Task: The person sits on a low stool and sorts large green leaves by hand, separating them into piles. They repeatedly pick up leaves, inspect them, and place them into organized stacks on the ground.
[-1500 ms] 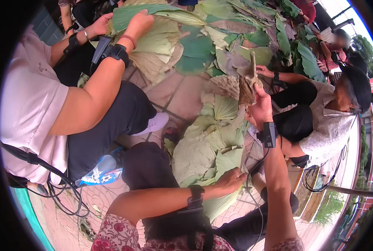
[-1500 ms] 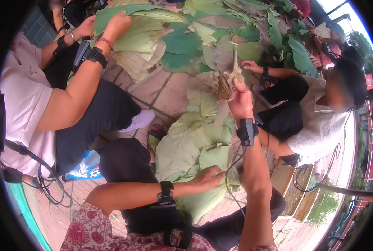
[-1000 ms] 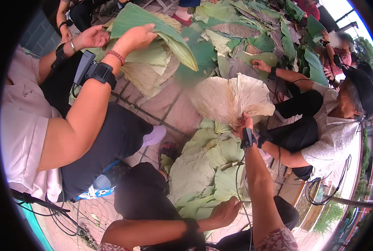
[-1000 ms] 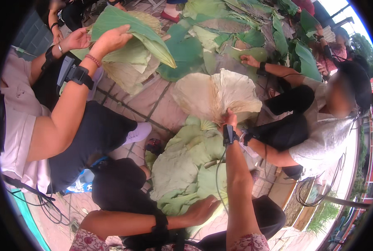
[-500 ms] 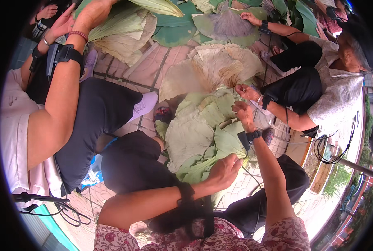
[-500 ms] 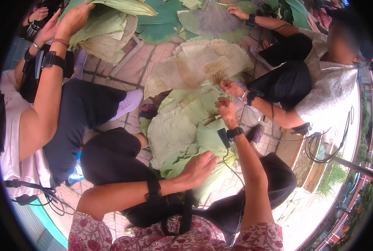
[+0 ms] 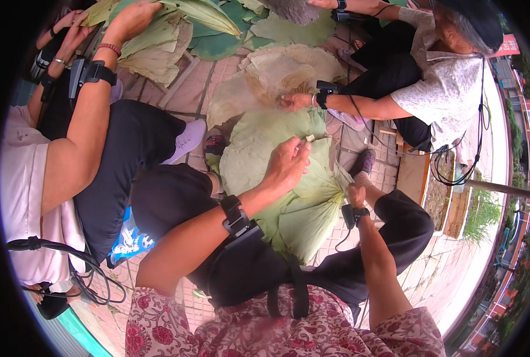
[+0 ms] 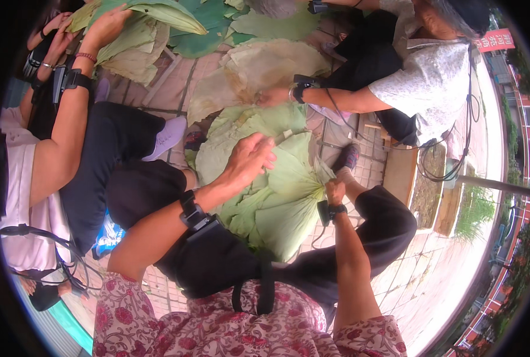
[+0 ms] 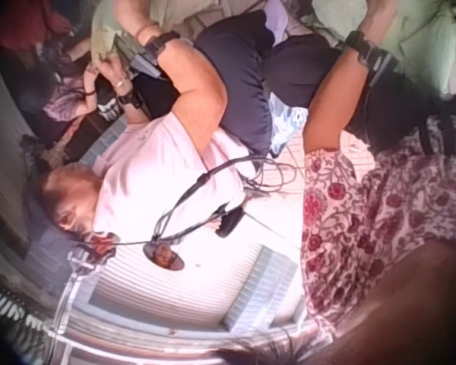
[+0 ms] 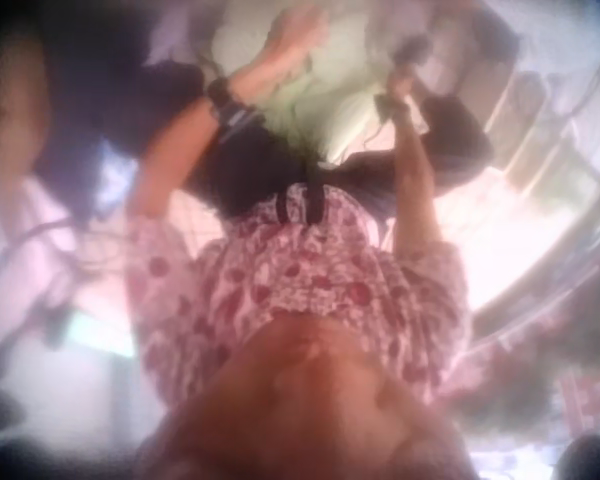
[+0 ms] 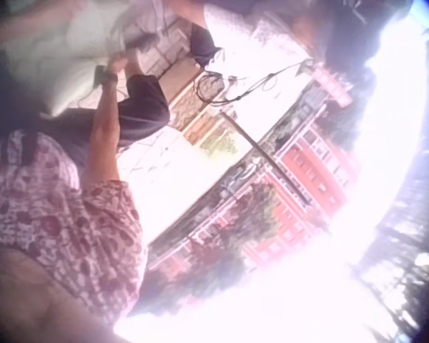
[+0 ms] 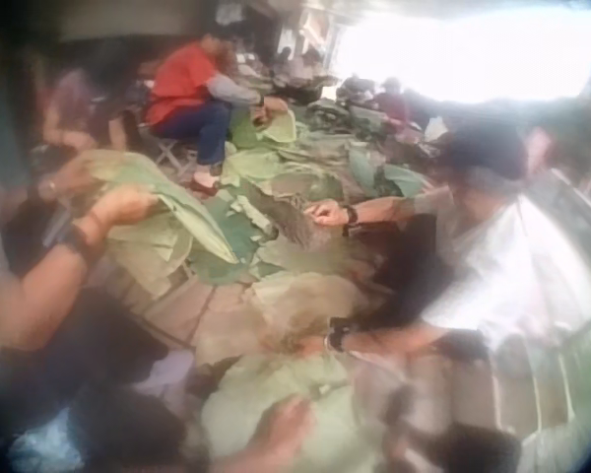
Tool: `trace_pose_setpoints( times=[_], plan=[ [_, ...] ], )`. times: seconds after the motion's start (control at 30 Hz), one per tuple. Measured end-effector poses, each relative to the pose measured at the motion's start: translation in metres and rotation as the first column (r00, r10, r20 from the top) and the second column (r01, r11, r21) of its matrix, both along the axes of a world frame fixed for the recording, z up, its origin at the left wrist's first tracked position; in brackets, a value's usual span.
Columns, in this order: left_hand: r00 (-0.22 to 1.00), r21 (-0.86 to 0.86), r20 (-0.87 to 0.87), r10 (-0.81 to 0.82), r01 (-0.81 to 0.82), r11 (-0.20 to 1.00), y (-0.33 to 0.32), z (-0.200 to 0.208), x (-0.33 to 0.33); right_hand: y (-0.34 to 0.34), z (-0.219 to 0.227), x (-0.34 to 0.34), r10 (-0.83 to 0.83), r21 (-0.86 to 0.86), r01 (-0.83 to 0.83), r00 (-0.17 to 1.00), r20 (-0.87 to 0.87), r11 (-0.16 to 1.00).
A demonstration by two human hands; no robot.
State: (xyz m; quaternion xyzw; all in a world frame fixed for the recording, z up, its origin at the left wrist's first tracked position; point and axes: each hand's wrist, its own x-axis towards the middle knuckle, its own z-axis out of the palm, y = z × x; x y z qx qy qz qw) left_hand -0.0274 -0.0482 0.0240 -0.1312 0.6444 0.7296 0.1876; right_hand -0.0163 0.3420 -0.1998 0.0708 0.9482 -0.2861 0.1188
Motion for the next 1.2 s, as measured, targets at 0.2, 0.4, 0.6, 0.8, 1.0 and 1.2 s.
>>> trace_pose_setpoints(
  times=[0.2, 0.4, 0.6, 0.8, 1.0, 1.2],
  plan=[
    [0.997, -0.045, 0.024, -0.068, 0.069, 0.997, 0.015, -0.003, 0.006, -0.011, -0.014, 0.021, 0.302, 0.289, -0.351, 0.932, 0.202, 0.891],
    [0.976, -0.119, 0.053, -0.211, 0.216, 0.969, 0.020, -0.001, 0.002, -0.027, 0.005, 0.017, 0.208, 0.410, -0.305, 0.942, 0.265, 0.860],
    [0.961, -0.188, -0.050, -0.273, 0.259, 0.947, 0.026, -0.008, -0.001, -0.039, 0.074, -0.005, 0.467, 0.291, -0.597, 0.784, 0.409, 0.748],
    [0.941, -0.253, -0.239, -0.241, 0.179, 0.951, 0.032, -0.015, 0.003, -0.075, 0.189, -0.042, 0.563, -0.220, -0.526, 0.686, 0.461, 0.821],
    [0.918, -0.225, -0.342, -0.203, 0.130, 0.966, 0.026, 0.014, 0.010, -0.149, 0.296, -0.091, 0.410, -0.524, -0.251, 0.887, 0.212, 0.814],
    [0.908, -0.251, -0.357, -0.218, 0.132, 0.959, 0.022, 0.016, 0.015, -0.208, 0.319, -0.180, 0.185, -0.866, -0.105, 0.983, -0.014, 0.489]
  ],
)
